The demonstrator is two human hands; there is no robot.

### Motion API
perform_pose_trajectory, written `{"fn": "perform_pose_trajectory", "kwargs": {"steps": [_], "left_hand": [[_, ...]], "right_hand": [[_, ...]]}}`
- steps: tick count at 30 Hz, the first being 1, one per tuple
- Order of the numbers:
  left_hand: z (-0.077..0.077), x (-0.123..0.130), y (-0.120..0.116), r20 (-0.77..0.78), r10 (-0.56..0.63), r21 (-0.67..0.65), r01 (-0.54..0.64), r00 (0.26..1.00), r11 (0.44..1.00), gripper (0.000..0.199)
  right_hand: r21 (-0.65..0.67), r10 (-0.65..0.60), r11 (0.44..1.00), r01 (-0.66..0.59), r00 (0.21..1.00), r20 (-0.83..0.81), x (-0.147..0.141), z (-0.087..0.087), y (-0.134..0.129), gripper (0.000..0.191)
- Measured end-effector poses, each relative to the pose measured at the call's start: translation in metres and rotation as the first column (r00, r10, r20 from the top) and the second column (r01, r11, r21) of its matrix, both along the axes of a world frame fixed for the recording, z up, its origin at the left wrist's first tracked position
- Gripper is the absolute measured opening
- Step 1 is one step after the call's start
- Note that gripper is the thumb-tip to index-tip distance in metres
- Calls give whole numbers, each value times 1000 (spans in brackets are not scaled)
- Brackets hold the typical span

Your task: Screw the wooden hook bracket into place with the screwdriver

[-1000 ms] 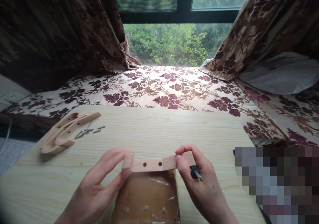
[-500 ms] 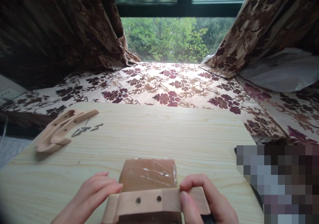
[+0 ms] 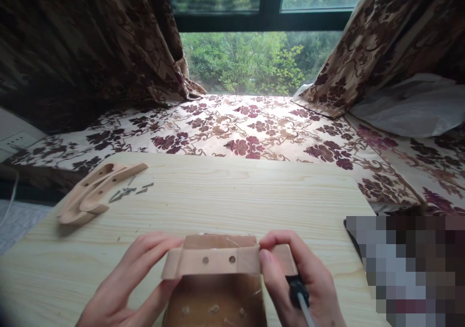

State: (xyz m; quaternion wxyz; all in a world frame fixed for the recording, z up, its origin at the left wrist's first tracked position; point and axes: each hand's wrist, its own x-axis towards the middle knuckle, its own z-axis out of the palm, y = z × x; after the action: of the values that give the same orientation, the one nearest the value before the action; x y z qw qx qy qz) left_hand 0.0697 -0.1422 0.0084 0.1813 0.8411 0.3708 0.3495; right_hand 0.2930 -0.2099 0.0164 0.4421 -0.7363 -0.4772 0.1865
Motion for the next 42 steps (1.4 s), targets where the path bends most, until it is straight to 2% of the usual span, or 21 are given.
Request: {"fn": "perform_pose_trajectory", "kwargs": {"steps": [5, 10, 14, 19, 25, 34, 42], "left_hand": [[2, 10, 17, -13, -14, -25, 14, 1000, 1000, 28], [-5, 12, 19, 20, -32, -143, 34, 999, 989, 25], [-6, 10, 21, 41, -32, -201, 40, 999, 979, 21], [5, 13, 24, 44, -49, -229, 58, 998, 972, 18], [17, 20, 25, 84, -5, -194, 21, 996, 981, 23], [19, 18, 26, 74, 27, -175, -14, 997, 985, 25], [18, 19, 25, 74, 25, -176, -12, 997, 984, 24]], "right_hand": [[-28, -112, 994, 110, 988, -106, 2, 1, 17, 19], [-40, -95, 995, 88, 967, -235, -4, -8, 22, 22], [-14, -77, 997, 76, 962, -261, -4, -10, 24, 21], [-7, -61, 998, 62, 953, -296, 0, -10, 22, 24], [10, -39, 999, 45, 936, -350, 8, -8, 21, 23], [51, -81, 994, 95, 970, -228, -3, 15, 26, 25], [54, -101, 992, 114, 974, -204, -2, 11, 26, 24]]}}
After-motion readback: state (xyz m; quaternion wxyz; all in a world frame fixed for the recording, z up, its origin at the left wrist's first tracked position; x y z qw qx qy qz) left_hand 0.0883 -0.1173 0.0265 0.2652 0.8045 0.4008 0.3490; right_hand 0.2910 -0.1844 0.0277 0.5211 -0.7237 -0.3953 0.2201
